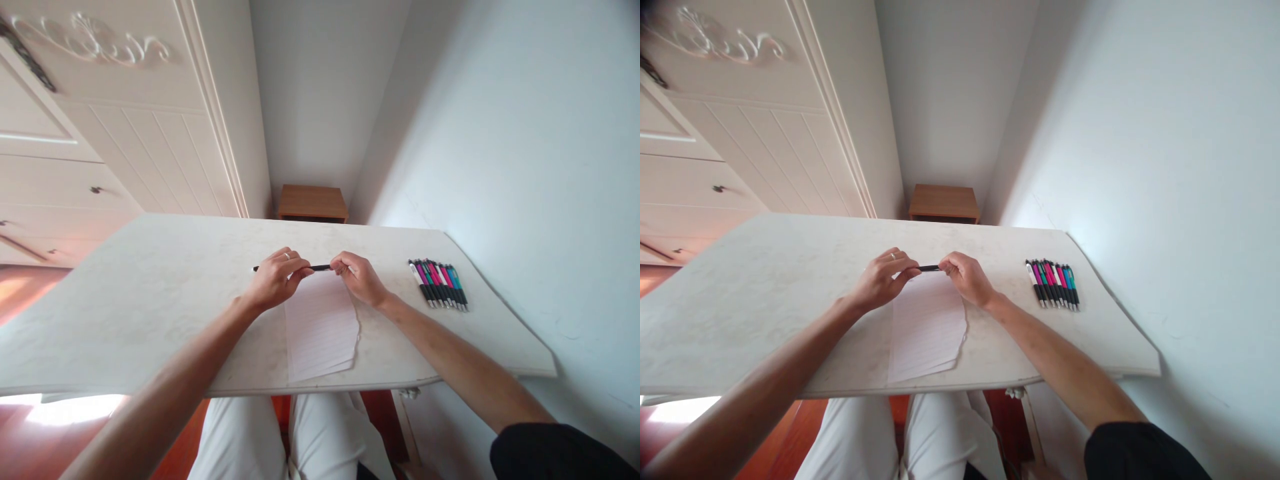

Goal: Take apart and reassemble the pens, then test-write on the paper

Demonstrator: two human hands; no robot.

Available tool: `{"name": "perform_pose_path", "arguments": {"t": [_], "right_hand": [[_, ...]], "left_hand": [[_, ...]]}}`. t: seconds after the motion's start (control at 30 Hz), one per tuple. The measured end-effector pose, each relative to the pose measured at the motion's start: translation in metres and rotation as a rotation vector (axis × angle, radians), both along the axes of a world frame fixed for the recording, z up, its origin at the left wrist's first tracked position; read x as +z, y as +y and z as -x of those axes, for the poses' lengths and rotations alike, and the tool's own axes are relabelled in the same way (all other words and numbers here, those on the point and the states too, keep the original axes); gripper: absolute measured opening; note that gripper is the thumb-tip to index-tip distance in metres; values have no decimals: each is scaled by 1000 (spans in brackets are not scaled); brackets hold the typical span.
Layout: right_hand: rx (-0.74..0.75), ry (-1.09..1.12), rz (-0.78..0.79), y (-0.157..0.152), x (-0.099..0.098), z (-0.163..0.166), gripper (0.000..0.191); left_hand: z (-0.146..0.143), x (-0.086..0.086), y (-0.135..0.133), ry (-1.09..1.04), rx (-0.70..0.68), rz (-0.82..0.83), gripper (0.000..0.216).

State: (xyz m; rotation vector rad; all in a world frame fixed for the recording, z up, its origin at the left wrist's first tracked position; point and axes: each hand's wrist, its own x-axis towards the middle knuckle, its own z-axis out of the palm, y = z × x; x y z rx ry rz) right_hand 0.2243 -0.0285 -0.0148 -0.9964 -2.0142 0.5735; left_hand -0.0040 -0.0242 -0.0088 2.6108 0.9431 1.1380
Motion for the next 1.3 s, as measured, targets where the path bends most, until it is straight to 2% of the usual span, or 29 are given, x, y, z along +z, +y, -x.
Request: {"name": "perform_pose_path", "arguments": {"t": [0.13, 0.43, 0.57, 0.63, 0.8, 1.1, 1.23, 1.3], "right_hand": [[7, -6, -47, -1, 1, 2, 35], [15, 9, -67, -1, 2, 2, 33], [-18, 27, -50, 1, 0, 0, 31], [-33, 38, -46, 2, -1, -1, 32], [-23, 29, -52, 0, 0, 1, 34], [-20, 12, -55, -2, 2, 2, 41], [-28, 18, -61, -1, 2, 0, 39], [-29, 24, -60, -1, 2, -1, 38]], "left_hand": [[-1, 3, -3, 12, 2, 19, 26], [-2, 4, -6, -12, 52, 154, 47], [2, 0, -1, -65, 72, 129, 36], [2, -3, 0, -89, 77, 91, 38], [1, -4, 1, -97, 11, 56, 22], [7, -1, 0, -30, -62, 143, 52], [9, 0, 0, -84, 63, 107, 37], [8, -2, 1, -104, 94, 72, 40]]}}
